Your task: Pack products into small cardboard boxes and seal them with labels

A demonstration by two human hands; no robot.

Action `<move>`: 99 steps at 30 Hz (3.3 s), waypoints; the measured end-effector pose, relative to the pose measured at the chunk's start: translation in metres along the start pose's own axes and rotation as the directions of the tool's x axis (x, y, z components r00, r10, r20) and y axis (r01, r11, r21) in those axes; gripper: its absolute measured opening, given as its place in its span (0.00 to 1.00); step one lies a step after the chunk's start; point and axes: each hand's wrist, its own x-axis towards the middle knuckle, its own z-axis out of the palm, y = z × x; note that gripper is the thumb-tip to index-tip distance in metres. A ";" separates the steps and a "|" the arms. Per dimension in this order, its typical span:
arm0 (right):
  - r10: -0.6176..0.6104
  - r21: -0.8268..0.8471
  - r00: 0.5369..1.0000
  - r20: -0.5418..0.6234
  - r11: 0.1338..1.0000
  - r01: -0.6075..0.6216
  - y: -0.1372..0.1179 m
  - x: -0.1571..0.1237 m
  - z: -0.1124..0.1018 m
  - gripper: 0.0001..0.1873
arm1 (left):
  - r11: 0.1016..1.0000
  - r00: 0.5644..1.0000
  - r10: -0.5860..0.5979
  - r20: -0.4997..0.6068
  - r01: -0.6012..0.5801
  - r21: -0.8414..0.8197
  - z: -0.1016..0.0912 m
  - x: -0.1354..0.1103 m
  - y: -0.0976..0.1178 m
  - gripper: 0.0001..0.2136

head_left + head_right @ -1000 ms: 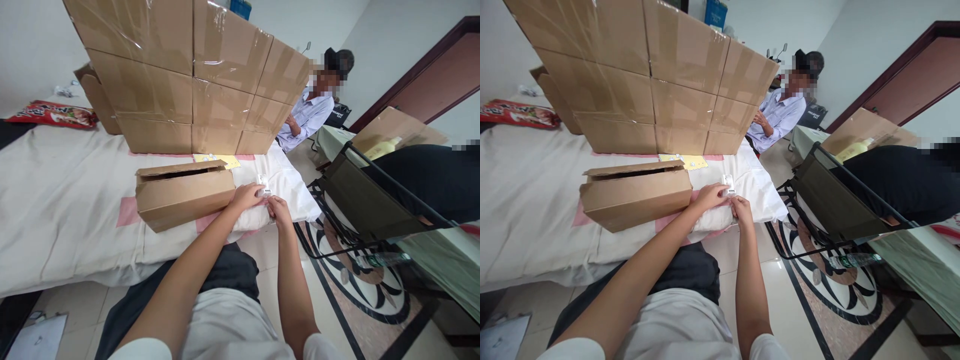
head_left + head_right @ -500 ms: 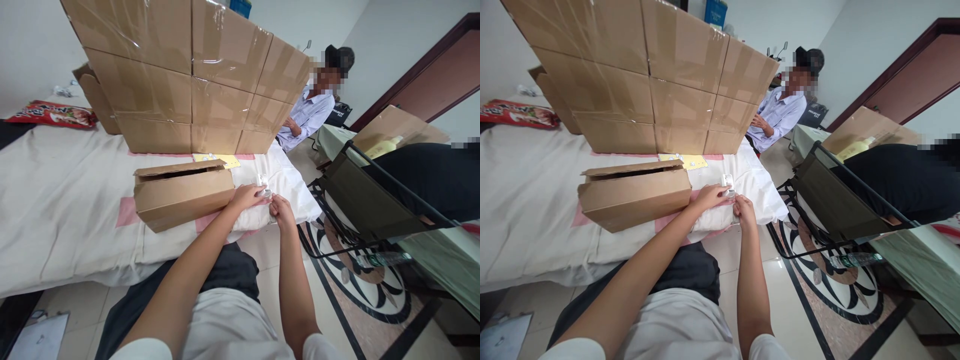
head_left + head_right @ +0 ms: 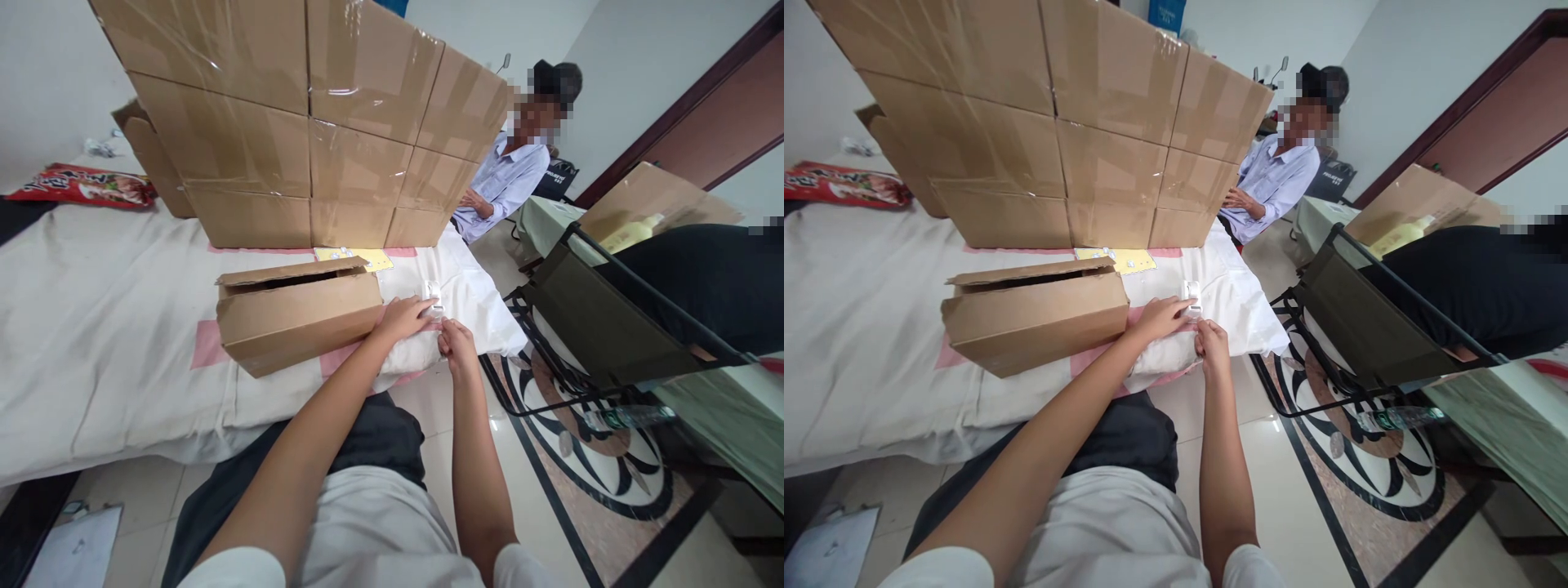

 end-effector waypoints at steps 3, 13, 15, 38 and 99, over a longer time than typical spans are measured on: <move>0.003 -0.018 1.000 -0.006 1.000 -0.003 0.001 -0.006 -0.002 0.22 | 1.000 1.000 -0.004 0.000 0.004 -0.003 0.000 0.000 0.000 0.22; -0.014 -0.073 0.999 -0.035 0.997 0.011 0.007 -0.016 0.003 0.21 | 1.000 1.000 0.020 -0.024 -0.020 0.003 0.003 0.000 -0.003 0.23; -0.027 -0.077 0.999 -0.046 0.997 0.024 0.007 -0.018 0.004 0.21 | 1.000 0.999 0.024 -0.029 -0.024 0.007 0.004 0.001 -0.003 0.22; -0.042 -0.071 0.997 -0.062 0.997 0.037 0.005 -0.028 0.001 0.23 | 0.993 0.997 0.016 -0.071 -0.008 0.114 0.002 0.000 0.008 0.23; -0.136 -0.849 0.988 -0.067 0.528 0.015 -0.001 -0.002 0.011 0.15 | 0.999 0.958 -0.047 -0.283 0.052 0.010 -0.007 0.016 0.020 0.18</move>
